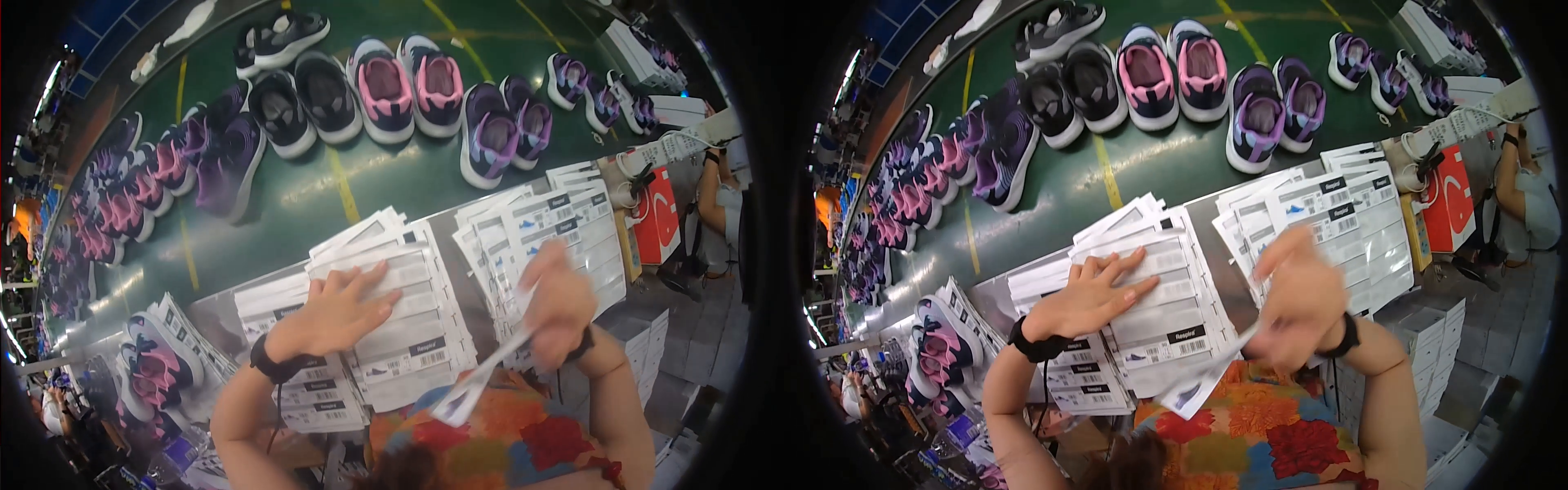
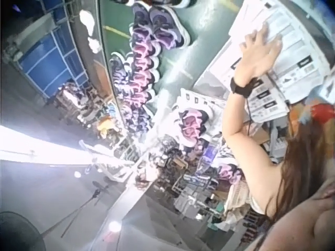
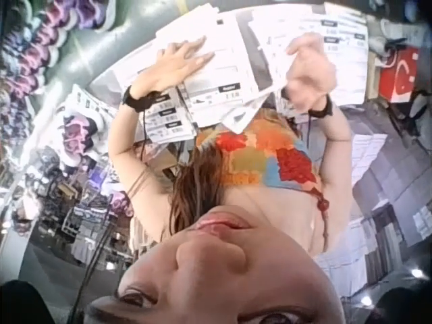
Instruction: Matching finished shoes with their corresponding size/style tags on a production line.
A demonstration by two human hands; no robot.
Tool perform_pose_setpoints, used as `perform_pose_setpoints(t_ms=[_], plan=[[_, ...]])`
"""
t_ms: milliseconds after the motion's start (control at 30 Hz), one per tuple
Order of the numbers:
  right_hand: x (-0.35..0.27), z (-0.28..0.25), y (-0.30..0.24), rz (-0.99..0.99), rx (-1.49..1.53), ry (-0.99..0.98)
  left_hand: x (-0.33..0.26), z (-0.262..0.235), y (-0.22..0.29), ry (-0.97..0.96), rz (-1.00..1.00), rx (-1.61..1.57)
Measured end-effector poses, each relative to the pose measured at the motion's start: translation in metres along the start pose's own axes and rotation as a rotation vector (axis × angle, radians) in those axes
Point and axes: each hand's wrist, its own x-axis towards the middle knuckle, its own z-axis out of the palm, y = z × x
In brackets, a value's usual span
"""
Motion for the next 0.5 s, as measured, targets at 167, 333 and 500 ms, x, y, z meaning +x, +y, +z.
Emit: perform_pose_setpoints(t_ms=[167, 333, 500], plan=[[0.039, -0.101, 0.140, 0.427, 0.005, 0.634, -0.014, -0.032, -0.042, 0.752, -0.144, 0.224], [0.011, -0.169, 0.247, 0.915, -0.495, 0.435, -0.016, -0.114, -0.160, 1.038, -0.696, 0.420], [0.048, -0.116, 0.198, 0.376, -1.147, 0.497, -0.028, -0.145, -0.201, 0.950, -0.610, 0.126]])
